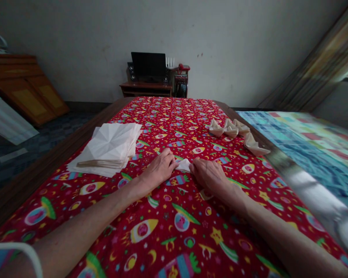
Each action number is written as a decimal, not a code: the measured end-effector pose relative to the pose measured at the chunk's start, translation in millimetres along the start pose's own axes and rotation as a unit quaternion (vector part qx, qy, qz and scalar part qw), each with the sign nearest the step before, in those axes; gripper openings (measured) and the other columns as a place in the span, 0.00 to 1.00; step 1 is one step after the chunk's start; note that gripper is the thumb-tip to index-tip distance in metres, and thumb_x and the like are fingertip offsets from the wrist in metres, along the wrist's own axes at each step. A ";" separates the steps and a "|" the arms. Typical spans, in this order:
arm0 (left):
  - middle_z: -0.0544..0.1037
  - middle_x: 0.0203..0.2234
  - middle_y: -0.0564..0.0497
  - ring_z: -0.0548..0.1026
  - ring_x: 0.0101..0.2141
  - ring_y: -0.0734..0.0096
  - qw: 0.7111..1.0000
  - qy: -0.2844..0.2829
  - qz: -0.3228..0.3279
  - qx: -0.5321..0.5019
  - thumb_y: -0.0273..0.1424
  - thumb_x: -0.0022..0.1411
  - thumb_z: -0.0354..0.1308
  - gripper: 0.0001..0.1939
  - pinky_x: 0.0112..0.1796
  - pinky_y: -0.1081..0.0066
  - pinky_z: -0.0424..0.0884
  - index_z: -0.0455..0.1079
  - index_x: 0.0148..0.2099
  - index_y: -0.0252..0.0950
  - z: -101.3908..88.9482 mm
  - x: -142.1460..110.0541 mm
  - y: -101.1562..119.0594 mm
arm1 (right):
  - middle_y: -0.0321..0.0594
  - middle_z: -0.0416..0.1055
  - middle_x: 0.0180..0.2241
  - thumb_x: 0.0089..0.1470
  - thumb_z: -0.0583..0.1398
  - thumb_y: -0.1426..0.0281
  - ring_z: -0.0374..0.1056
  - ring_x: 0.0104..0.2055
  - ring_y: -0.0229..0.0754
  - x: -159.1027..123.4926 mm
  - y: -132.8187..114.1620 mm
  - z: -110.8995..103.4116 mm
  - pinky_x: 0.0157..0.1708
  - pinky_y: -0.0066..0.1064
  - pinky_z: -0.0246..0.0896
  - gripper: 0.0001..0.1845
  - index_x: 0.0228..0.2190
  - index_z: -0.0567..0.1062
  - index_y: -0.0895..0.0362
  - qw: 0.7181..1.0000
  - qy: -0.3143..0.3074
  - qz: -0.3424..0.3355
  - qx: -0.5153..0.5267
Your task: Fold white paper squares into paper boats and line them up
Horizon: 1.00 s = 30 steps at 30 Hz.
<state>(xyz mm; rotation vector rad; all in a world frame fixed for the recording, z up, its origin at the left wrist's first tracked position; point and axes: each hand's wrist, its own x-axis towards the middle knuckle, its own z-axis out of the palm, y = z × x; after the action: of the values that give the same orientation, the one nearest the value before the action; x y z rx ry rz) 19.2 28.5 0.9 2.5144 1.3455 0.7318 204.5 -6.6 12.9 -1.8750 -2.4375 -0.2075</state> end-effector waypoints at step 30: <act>0.64 0.59 0.46 0.58 0.60 0.64 0.980 -0.074 0.149 0.107 0.29 0.68 0.43 0.19 0.60 0.56 0.52 0.61 0.59 0.35 -7.2 -38.6 32.1 | 0.46 0.73 0.36 0.60 0.51 0.72 0.67 0.38 0.44 -13.6 -6.6 -2.1 0.33 0.32 0.58 0.10 0.35 0.72 0.58 0.984 0.118 -0.128 0.025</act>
<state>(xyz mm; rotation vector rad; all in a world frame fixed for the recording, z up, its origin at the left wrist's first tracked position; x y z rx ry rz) 20.9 -21.8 7.0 2.9162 1.0622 0.4573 201.6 -21.5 12.8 -1.4211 -2.4827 -0.3546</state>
